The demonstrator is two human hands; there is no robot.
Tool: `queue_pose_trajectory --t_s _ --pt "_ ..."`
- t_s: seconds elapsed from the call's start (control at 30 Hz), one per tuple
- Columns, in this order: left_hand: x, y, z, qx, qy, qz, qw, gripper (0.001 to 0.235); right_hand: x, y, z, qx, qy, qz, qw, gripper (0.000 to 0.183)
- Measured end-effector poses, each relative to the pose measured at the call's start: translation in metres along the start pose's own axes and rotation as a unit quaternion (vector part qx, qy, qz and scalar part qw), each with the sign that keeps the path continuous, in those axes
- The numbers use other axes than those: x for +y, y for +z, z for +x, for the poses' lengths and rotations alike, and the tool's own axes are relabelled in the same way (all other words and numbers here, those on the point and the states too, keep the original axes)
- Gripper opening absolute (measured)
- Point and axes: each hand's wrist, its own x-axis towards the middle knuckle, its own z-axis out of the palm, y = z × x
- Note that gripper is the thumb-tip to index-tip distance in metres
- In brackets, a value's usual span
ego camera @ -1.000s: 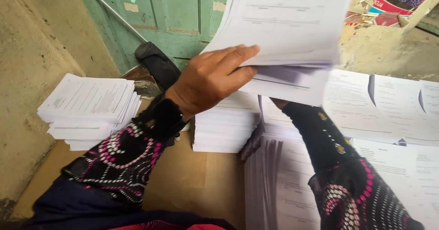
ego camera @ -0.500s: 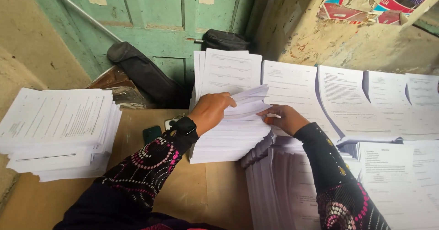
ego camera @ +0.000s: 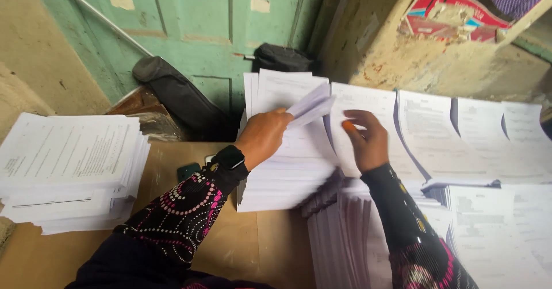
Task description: Sorting and collating printed documents into organized stacks on a workbench.
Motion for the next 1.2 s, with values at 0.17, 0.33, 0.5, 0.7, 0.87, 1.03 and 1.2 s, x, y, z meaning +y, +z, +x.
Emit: queue_pose_trajectory --t_s 0.17,0.33,0.5,0.7,0.87,1.03,1.2 --pt "0.004 -0.058 -0.018 0.124 -0.027 -0.060 0.990 0.023 -0.062 -0.029 -0.078 0.110 -0.004 0.113 0.987 0.023" --pt "0.086 -0.078 -0.065 0.163 -0.051 -0.044 0.984 0.030 -0.074 -0.009 -0.145 -0.274 0.182 0.386 0.862 0.057" --pt "0.169 -0.022 -0.128 0.053 -0.049 0.076 0.994 0.069 -0.085 0.011 -0.175 -0.327 0.056 0.660 0.674 0.086" --pt "0.210 -0.004 -0.194 -0.080 -0.192 -0.133 0.969 0.086 -0.087 0.031 -0.239 0.015 0.352 0.488 0.798 0.042" --pt "0.127 -0.003 -0.253 0.257 -0.216 -0.030 0.942 0.040 -0.077 0.029 -0.280 -0.023 0.338 0.460 0.821 0.060" --pt "0.041 -0.010 -0.326 0.135 -0.408 -0.251 0.867 0.071 -0.028 0.041 -0.308 -0.108 0.310 0.370 0.869 0.043" --pt "0.025 0.019 -0.372 0.089 -0.424 -0.428 0.793 0.041 0.031 0.089 -0.316 -0.134 0.243 0.304 0.911 0.035"
